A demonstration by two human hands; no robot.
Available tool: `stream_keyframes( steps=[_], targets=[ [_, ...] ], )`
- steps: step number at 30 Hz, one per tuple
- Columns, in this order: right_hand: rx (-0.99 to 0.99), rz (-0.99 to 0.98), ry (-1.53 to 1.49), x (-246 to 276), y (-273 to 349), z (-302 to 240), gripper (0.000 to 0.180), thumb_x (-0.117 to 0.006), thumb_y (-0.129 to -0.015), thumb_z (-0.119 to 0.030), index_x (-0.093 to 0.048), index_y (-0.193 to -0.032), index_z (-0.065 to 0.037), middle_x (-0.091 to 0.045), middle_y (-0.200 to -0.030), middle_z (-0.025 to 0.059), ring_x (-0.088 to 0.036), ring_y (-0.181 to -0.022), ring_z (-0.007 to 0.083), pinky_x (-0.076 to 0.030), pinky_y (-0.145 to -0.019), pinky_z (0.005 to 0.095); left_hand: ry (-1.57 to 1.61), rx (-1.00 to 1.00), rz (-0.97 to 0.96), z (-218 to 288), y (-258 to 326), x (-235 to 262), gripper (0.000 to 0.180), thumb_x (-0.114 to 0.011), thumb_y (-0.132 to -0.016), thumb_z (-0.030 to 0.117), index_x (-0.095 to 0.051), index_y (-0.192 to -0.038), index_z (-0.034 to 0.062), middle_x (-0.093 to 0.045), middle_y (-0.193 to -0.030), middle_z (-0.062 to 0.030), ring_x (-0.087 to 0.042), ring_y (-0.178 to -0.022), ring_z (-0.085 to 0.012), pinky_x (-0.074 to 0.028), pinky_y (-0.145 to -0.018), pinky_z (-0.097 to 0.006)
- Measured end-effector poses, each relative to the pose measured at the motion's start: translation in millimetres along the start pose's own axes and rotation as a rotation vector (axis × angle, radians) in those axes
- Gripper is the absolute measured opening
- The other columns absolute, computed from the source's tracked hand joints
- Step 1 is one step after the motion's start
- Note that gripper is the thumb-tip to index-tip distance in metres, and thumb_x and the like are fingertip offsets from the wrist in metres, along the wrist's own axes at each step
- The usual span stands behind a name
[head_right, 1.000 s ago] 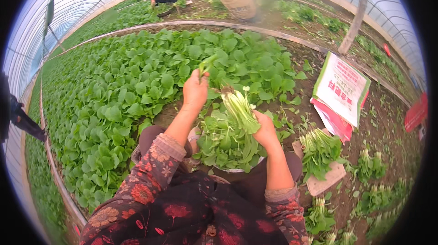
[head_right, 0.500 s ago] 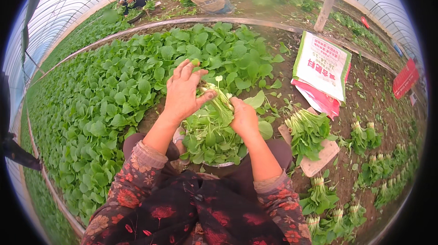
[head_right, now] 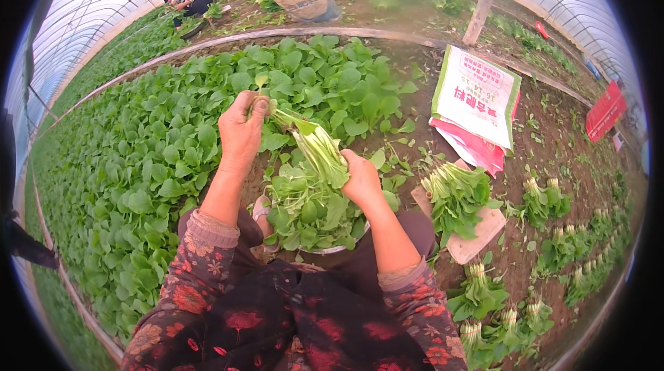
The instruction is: The person sits in a greenhouse and repeatedly pulls leafy green vegetables from the soil, trims the roots and lower leaves by hand, and places the cleaned bunches into a metal bowl. The person continues this process throughout the clip.
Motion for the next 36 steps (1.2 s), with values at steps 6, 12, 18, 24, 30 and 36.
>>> stream_keyframes(
  steps=[6,12,18,24,30,36],
  targets=[
    [-0.099,0.013,-0.466,-0.8,0.4,11.1,0.038,-0.074,-0.075,-0.01,-0.064,-0.111,-0.005,-0.07,-0.096,0.0043,-0.061,-0.085,0.0105,-0.048,-0.078,0.027,-0.609,0.105,-0.54,-104.1,58.2,-8.9,0.024,-0.061,-0.084,0.012,-0.063,-0.107,0.0063,-0.068,-0.089,-0.0137,-0.065,-0.085,-0.0323,-0.05,-0.077,-0.039],
    [-0.17,-0.021,-0.459,7.9,6.8,10.1,0.041,-0.075,-0.075,-0.007,-0.064,-0.114,-0.005,-0.069,-0.098,0.0011,-0.059,-0.087,0.0073,-0.048,-0.08,0.026,0.085,0.427,-0.619,-86.5,64.7,-36.1,0.048,-0.063,-0.088,0.022,-0.048,-0.131,0.0069,-0.061,-0.119,-0.0133,-0.06,-0.108,-0.028,-0.043,-0.097,-0.035],
    [-0.234,-0.132,-0.693,-13.5,2.7,6.6,0.043,-0.073,-0.076,-0.004,-0.061,-0.117,-0.004,-0.067,-0.099,0.0015,-0.06,-0.085,0.0092,-0.05,-0.078,0.0274,0.774,0.59,-0.58,-32.4,76.5,-71.4,0.047,-0.069,-0.085,0.012,-0.051,-0.126,0.0,-0.061,-0.117,-0.0079,-0.057,-0.107,-0.0162,-0.041,-0.098,-0.031],
    [-0.225,-0.259,-0.608,-8.1,4.6,-19.3,0.056,-0.074,-0.076,-0.004,-0.051,-0.126,0.001,-0.061,-0.115,0.0113,-0.061,-0.079,0.0131,-0.049,-0.06,0.0259,1.133,0.778,-0.314,-68.8,81.9,-63.9,0.032,-0.061,-0.084,0.003,-0.055,-0.115,-0.0002,-0.065,-0.102,-0.0083,-0.065,-0.089,-0.0178,-0.054,-0.081,-0.033],
    [-0.377,-0.097,-0.766,6.1,0.1,-5.4,0.036,-0.065,-0.086,-0.011,-0.057,-0.119,-0.001,-0.064,-0.112,0.0097,-0.058,-0.054,0.0108,-0.036,-0.046,0.02,1.159,0.805,-0.325,-80.6,64.3,-35.9,0.029,-0.058,-0.08,0.003,-0.058,-0.11,0.0018,-0.067,-0.096,-0.0075,-0.066,-0.082,-0.0197,-0.056,-0.077,-0.037],
    [-0.17,0.009,-0.696,-11.2,-13.2,-5.3,0.029,-0.067,-0.087,-0.016,-0.062,-0.112,-0.001,-0.064,-0.095,0.0023,-0.057,-0.078,0.0096,-0.046,-0.073,0.0255,1.096,0.83,-0.409,-77.3,73.7,-44.1,0.032,-0.058,-0.079,0.002,-0.058,-0.111,0.0008,-0.066,-0.098,-0.0088,-0.066,-0.082,-0.0203,-0.056,-0.076,-0.036]
  ],
)
Point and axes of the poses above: each hand's wrist, its own y-axis away from the middle knuckle, its own x-axis out of the back of the hand, z = x × y, the point moved 4 cm from there along -y, towards the middle knuckle
